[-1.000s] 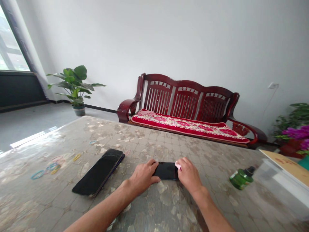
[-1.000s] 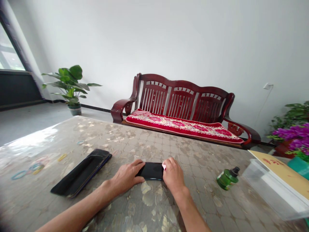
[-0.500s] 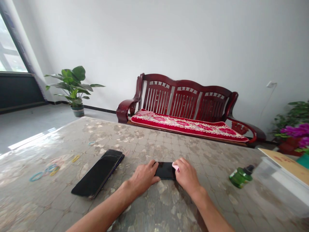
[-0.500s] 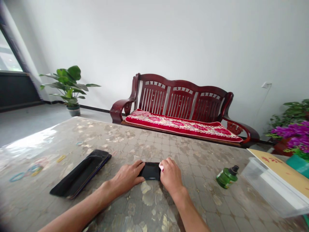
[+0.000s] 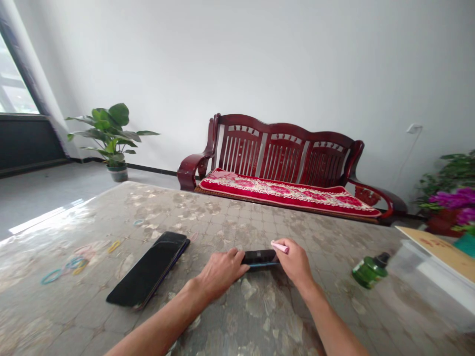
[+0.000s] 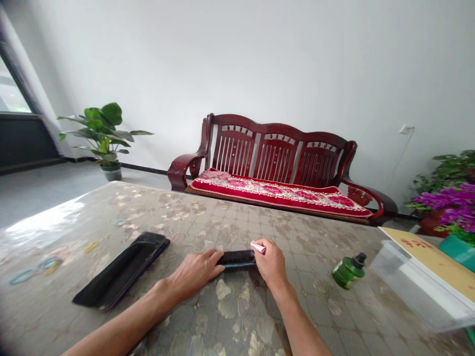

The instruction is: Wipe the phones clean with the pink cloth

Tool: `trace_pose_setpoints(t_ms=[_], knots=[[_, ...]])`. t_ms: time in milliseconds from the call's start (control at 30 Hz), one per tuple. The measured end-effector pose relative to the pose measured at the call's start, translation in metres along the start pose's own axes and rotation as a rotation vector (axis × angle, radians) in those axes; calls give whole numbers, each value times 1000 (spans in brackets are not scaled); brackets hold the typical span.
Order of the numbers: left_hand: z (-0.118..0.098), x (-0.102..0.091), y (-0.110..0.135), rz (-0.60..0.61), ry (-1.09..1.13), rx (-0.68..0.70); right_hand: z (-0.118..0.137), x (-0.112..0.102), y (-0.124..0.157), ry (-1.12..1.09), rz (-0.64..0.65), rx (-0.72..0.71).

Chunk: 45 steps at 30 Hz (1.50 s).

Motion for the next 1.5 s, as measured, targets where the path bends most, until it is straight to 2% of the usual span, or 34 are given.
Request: trace_pose_setpoints(t_ms=[167, 267, 367, 433, 600, 700, 833, 967, 1167, 1267, 1367, 1500], knots=[[4, -3, 1, 30, 91, -11, 3, -4, 0, -68, -33, -32], [7, -4, 2, 36, 121, -55, 6, -10, 0, -89, -110, -76], [8, -6, 2, 19, 149, -69, 15, -21, 5, -49, -238, -203], [9, -6, 2, 7, 160, -76, 24, -25, 10, 20, -279, -312], [9, -4, 2, -32, 168, -88, 48, -22, 23, 245, -266, -506], [9, -3, 2, -61, 193, -109, 63, -15, 34, 265, -277, -590], [10, -5, 3, -130, 233, -138, 83, 1, 46, 248, -198, -688], [13, -3, 2, -158, 257, -148, 86, 3, 46, 275, -217, -685], [16, 1, 0, -168, 273, -155, 59, -15, 32, 356, -346, -624], [16, 0, -1, -152, 273, -183, 52, -17, 29, 343, -367, -600], [15, -2, -1, -147, 267, -190, 62, -8, 34, 275, -321, -634], [13, -4, 0, -155, 275, -164, 87, 10, 49, 200, -192, -742]])
Point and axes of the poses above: each hand's wrist, its own y-axis away from the middle knuckle, its own x-axis out of the palm, z = x × y, the point moved 5 cm from there along -y, towards the middle knuckle, and after that the axes turned 4 degrees about z, right-handed, at the moved point
